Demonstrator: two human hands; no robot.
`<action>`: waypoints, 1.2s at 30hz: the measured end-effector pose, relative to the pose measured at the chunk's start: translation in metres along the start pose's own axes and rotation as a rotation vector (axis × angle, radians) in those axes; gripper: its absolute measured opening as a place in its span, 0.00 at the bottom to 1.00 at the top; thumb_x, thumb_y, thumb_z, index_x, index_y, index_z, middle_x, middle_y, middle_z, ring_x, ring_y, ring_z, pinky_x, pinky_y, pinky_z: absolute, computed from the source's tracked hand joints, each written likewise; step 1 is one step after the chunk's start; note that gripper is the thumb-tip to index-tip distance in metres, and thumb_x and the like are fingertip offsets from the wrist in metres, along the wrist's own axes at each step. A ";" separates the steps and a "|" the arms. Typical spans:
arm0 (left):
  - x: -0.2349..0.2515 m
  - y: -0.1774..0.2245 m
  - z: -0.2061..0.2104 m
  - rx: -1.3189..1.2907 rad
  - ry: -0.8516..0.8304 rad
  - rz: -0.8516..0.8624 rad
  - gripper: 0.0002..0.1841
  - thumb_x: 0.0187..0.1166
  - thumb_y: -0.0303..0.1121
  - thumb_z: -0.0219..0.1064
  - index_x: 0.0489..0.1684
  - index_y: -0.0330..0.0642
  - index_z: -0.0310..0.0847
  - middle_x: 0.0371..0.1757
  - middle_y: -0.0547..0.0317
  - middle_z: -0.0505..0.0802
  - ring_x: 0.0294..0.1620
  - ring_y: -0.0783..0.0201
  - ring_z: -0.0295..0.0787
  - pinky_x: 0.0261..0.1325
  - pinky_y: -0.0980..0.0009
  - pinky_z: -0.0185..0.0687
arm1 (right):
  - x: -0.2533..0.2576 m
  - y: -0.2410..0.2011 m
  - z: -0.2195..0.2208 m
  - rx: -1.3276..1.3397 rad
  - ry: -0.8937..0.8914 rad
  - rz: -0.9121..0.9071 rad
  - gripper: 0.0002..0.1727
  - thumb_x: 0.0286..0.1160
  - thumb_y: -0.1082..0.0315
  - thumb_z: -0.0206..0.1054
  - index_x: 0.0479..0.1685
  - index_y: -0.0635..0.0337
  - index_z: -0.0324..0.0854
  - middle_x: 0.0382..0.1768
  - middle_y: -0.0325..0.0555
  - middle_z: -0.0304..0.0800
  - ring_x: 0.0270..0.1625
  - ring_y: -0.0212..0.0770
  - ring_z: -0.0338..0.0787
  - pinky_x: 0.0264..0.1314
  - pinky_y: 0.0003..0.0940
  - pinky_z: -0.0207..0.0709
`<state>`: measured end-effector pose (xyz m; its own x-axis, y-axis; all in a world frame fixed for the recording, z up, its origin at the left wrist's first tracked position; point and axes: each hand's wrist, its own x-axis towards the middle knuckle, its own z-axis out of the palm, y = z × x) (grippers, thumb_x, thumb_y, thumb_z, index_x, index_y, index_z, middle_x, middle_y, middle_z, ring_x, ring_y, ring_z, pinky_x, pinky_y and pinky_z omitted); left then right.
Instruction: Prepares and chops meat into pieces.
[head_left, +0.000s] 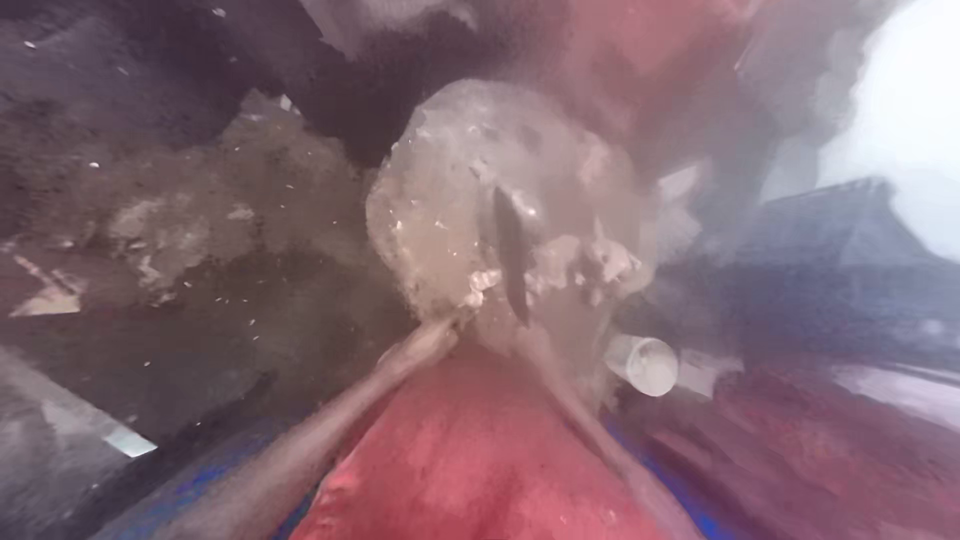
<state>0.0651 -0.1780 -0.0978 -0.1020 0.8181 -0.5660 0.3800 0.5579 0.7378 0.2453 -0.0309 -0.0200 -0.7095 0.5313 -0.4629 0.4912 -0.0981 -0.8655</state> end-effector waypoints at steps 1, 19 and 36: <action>0.000 0.003 -0.002 0.001 -0.022 -0.039 0.21 0.91 0.37 0.51 0.77 0.41 0.73 0.63 0.38 0.89 0.64 0.43 0.88 0.69 0.41 0.80 | 0.007 0.009 0.001 -0.077 -0.017 0.043 0.26 0.87 0.52 0.53 0.59 0.71 0.78 0.31 0.38 0.81 0.31 0.26 0.78 0.39 0.27 0.78; -0.025 -0.008 -0.060 -0.225 -0.007 -0.031 0.14 0.93 0.40 0.52 0.64 0.43 0.77 0.44 0.53 0.88 0.40 0.63 0.86 0.49 0.60 0.84 | 0.009 0.070 -0.018 -0.169 -0.116 0.236 0.31 0.95 0.48 0.40 0.62 0.63 0.84 0.53 0.51 0.91 0.56 0.38 0.88 0.65 0.41 0.81; 0.047 -0.011 -0.031 -0.200 0.268 -0.140 0.18 0.91 0.43 0.58 0.66 0.41 0.79 0.52 0.44 0.91 0.46 0.51 0.91 0.55 0.48 0.86 | 0.033 0.024 -0.009 -0.330 -0.175 0.194 0.28 0.93 0.47 0.48 0.70 0.60 0.81 0.53 0.52 0.90 0.54 0.40 0.89 0.63 0.43 0.81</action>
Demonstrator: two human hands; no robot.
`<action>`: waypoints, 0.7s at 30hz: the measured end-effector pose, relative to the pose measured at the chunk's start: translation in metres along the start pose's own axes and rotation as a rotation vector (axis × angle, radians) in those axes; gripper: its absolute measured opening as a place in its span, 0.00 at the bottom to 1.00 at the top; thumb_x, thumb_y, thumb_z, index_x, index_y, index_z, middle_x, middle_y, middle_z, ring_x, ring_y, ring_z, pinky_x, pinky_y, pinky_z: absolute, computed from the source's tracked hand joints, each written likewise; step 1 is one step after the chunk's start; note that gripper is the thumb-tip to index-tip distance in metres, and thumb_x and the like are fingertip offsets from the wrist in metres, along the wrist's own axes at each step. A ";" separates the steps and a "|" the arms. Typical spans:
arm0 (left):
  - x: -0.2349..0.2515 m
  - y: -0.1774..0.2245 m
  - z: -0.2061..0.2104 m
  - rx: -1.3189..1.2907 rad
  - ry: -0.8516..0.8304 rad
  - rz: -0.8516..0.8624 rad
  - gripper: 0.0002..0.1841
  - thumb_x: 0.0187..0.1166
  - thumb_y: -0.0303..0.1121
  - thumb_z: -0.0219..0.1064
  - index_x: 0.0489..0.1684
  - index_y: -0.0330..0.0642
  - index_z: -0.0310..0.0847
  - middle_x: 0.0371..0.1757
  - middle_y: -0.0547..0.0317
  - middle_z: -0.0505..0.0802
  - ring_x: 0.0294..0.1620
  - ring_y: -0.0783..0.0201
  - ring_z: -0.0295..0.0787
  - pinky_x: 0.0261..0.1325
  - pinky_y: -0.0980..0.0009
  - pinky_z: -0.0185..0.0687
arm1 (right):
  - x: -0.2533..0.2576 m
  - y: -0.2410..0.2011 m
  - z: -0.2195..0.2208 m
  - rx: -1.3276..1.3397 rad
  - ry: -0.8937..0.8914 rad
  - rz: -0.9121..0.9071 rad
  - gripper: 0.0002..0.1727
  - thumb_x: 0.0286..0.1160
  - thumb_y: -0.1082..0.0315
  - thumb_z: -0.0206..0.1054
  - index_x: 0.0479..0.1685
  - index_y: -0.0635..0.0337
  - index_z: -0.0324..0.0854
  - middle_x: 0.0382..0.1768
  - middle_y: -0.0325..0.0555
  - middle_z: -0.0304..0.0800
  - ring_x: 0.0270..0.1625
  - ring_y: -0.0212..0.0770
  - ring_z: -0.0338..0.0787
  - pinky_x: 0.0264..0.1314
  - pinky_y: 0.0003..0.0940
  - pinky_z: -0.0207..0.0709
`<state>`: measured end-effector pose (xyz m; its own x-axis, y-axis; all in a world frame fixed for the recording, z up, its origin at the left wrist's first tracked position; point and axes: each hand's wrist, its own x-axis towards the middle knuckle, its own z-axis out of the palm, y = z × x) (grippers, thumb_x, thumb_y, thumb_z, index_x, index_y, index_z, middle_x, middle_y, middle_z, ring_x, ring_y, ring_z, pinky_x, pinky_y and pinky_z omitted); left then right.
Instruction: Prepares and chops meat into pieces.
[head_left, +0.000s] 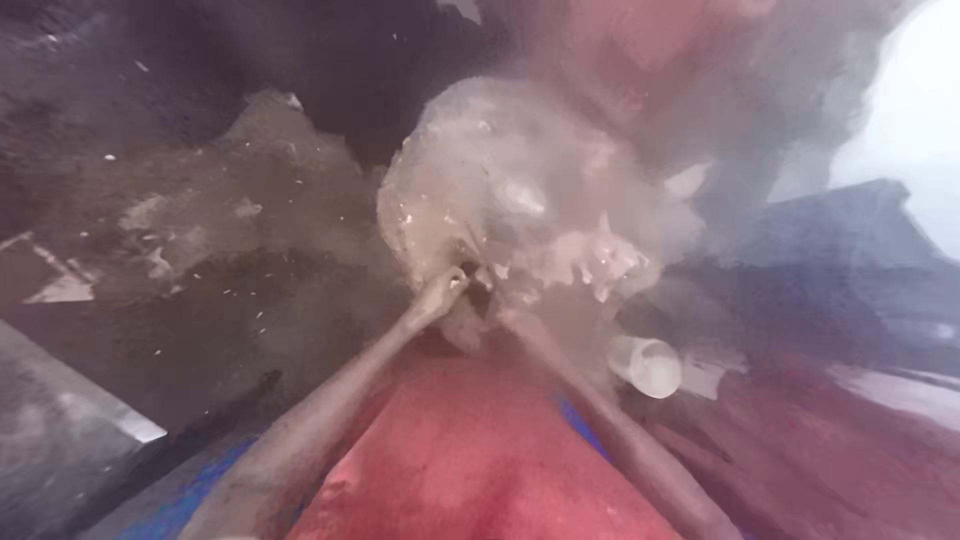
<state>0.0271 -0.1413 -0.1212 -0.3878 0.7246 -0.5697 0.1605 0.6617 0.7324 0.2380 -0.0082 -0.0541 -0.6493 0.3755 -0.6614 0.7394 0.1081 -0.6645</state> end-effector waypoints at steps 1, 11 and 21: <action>-0.002 -0.002 0.001 0.006 -0.005 -0.023 0.18 0.90 0.41 0.58 0.68 0.39 0.78 0.53 0.42 0.91 0.47 0.49 0.92 0.56 0.46 0.86 | -0.008 -0.008 0.001 0.024 0.011 -0.021 0.27 0.93 0.49 0.49 0.68 0.62 0.81 0.47 0.50 0.89 0.47 0.38 0.88 0.56 0.41 0.82; -0.019 0.010 -0.021 -0.301 -0.095 0.067 0.14 0.91 0.41 0.58 0.62 0.41 0.77 0.37 0.56 0.90 0.30 0.66 0.86 0.39 0.66 0.86 | 0.008 0.031 -0.005 0.104 0.042 -0.016 0.27 0.94 0.53 0.47 0.71 0.66 0.80 0.61 0.53 0.89 0.63 0.38 0.87 0.72 0.40 0.78; -0.017 0.020 -0.013 0.187 0.135 0.021 0.18 0.89 0.43 0.60 0.63 0.41 0.84 0.48 0.38 0.93 0.51 0.39 0.91 0.58 0.35 0.81 | -0.041 -0.064 -0.010 0.085 0.309 -0.712 0.46 0.78 0.25 0.49 0.46 0.68 0.84 0.31 0.39 0.88 0.36 0.21 0.86 0.42 0.22 0.84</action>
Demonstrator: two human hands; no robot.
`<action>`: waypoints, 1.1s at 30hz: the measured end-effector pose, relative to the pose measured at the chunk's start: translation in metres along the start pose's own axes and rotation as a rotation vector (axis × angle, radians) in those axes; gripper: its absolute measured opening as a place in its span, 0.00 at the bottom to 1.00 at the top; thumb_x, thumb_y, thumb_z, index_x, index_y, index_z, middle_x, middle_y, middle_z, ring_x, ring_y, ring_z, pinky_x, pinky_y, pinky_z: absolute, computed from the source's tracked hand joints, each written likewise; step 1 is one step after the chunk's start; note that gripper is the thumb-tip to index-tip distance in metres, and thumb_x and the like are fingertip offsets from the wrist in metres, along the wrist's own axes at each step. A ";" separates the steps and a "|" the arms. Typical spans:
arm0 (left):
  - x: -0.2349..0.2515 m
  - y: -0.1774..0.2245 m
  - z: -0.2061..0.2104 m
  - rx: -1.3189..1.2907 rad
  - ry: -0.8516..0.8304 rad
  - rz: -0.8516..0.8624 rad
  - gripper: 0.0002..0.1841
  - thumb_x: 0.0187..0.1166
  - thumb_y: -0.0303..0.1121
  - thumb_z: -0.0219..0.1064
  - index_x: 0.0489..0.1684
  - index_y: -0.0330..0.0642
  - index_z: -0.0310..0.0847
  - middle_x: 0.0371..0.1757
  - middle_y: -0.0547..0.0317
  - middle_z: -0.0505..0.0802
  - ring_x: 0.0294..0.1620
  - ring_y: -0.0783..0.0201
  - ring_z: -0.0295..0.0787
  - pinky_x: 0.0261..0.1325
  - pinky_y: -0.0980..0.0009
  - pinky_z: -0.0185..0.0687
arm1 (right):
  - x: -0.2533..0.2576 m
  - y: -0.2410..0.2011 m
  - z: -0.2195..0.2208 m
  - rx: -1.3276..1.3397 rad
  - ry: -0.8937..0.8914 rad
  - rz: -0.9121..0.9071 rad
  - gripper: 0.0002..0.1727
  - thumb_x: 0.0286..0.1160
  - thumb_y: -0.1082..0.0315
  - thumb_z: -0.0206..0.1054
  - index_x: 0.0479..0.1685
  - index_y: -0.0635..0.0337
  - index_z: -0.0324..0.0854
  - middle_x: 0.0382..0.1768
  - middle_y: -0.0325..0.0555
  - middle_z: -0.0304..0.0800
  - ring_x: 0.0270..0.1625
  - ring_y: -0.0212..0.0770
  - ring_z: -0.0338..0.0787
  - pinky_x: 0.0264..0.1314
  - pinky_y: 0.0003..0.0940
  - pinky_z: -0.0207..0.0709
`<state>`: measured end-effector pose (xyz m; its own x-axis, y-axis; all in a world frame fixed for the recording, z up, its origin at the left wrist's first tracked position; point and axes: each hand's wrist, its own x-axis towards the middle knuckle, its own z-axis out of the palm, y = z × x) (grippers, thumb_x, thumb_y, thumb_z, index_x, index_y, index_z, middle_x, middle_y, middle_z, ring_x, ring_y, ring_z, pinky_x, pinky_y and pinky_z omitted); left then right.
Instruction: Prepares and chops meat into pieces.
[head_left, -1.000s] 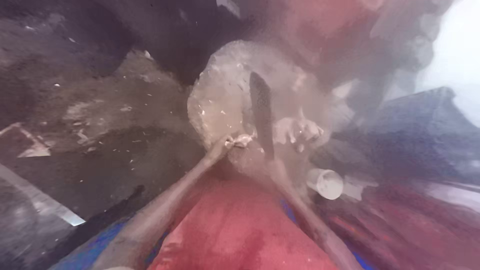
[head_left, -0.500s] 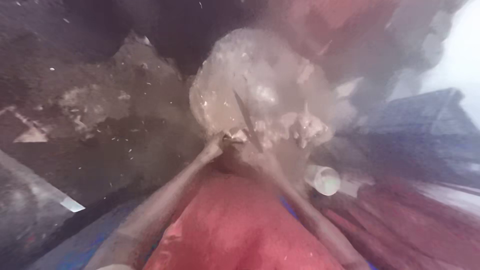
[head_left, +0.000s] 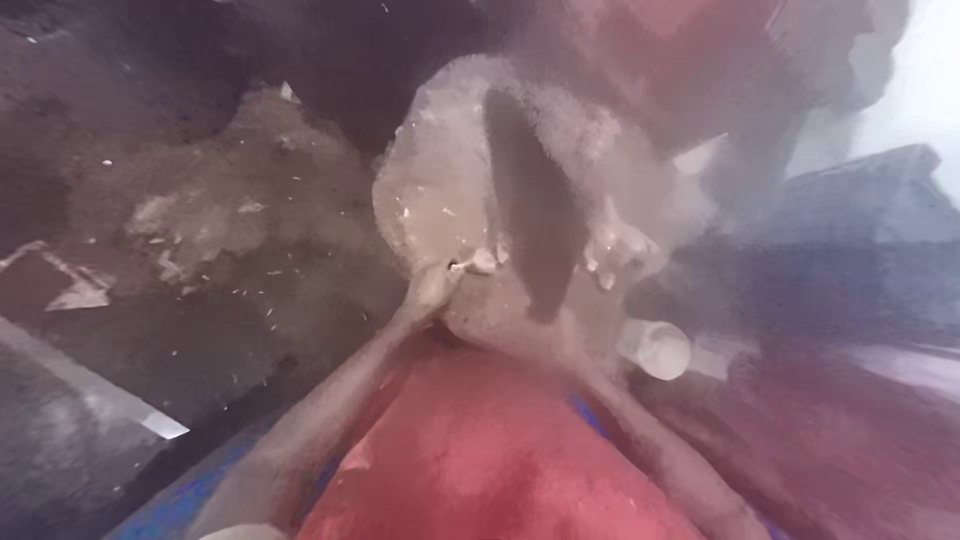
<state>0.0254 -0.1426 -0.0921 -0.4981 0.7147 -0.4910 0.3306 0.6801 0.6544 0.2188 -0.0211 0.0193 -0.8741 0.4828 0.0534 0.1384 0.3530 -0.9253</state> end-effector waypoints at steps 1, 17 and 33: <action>-0.004 0.003 -0.001 -0.004 0.006 0.017 0.18 0.89 0.42 0.60 0.62 0.38 0.84 0.48 0.36 0.92 0.51 0.38 0.90 0.59 0.35 0.81 | -0.005 0.015 0.003 -0.087 -0.040 0.023 0.42 0.82 0.32 0.53 0.49 0.71 0.85 0.36 0.47 0.91 0.41 0.29 0.89 0.49 0.29 0.86; 0.003 -0.016 0.015 0.062 0.043 0.010 0.18 0.89 0.44 0.59 0.65 0.44 0.83 0.47 0.41 0.93 0.51 0.41 0.91 0.57 0.37 0.83 | 0.008 0.008 0.023 0.095 -0.118 0.184 0.50 0.75 0.21 0.46 0.53 0.67 0.83 0.32 0.36 0.87 0.34 0.20 0.83 0.40 0.21 0.82; 0.000 -0.042 -0.066 0.353 -0.111 -0.053 0.19 0.84 0.37 0.64 0.71 0.44 0.82 0.70 0.43 0.87 0.69 0.41 0.86 0.69 0.37 0.79 | -0.076 0.098 -0.008 0.054 -0.171 0.827 0.24 0.92 0.51 0.52 0.63 0.62 0.82 0.47 0.48 0.90 0.48 0.37 0.88 0.57 0.39 0.83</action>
<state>-0.0420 -0.1820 -0.0816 -0.4386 0.6772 -0.5908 0.5723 0.7174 0.3974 0.3026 -0.0173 -0.0727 -0.5600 0.4392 -0.7025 0.7459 -0.1018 -0.6582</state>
